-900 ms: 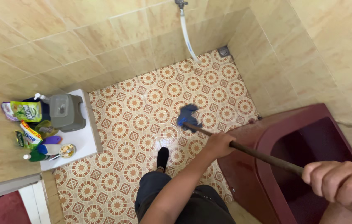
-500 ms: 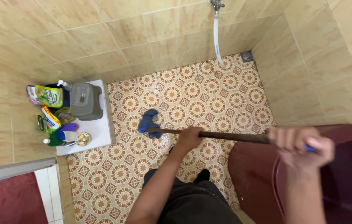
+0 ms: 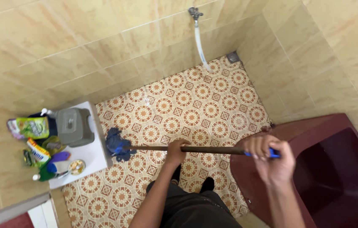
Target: The person mops the tiled floor of a room using a mop, moving the mop head across the surface and around a brown container.
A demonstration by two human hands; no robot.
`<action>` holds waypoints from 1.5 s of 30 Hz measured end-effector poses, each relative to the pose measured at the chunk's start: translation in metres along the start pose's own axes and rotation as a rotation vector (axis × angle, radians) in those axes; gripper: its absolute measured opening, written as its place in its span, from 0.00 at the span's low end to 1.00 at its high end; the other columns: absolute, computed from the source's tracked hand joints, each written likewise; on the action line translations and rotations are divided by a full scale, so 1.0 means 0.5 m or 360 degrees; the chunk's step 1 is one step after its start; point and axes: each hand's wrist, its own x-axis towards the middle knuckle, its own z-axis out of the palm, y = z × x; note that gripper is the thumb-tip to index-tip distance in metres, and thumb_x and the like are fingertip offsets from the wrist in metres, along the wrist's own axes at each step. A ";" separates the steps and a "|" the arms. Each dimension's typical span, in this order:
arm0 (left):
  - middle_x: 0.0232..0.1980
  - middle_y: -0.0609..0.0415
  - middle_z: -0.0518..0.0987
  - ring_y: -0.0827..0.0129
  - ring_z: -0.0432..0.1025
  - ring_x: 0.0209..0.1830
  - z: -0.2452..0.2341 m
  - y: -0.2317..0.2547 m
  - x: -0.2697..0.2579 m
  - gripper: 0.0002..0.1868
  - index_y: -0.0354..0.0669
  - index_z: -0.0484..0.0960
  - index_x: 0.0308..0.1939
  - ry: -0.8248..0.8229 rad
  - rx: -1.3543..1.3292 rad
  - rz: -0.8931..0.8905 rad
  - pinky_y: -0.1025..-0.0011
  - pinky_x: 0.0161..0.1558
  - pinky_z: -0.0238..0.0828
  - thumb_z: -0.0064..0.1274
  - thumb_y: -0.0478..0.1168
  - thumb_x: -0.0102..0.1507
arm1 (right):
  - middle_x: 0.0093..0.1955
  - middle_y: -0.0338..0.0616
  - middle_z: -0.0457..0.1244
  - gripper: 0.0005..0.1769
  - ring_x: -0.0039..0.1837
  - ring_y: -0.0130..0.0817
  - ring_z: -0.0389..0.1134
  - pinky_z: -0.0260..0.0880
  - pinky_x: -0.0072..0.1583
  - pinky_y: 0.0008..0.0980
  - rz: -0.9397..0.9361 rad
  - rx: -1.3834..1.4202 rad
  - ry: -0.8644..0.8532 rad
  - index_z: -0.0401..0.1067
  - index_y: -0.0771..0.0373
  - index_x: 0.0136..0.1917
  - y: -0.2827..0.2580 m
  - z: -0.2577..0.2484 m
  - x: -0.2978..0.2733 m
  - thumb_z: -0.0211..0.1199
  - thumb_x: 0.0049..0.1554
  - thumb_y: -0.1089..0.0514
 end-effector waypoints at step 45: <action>0.33 0.51 0.82 0.59 0.79 0.35 0.253 0.248 0.112 0.08 0.47 0.83 0.32 -0.1015 0.0160 0.0241 0.61 0.41 0.73 0.55 0.44 0.61 | 0.29 0.47 0.51 0.19 0.26 0.36 0.53 0.57 0.31 0.37 -0.1467 -0.0828 0.1341 0.55 0.67 0.40 -0.114 -0.143 -0.134 0.51 0.72 0.58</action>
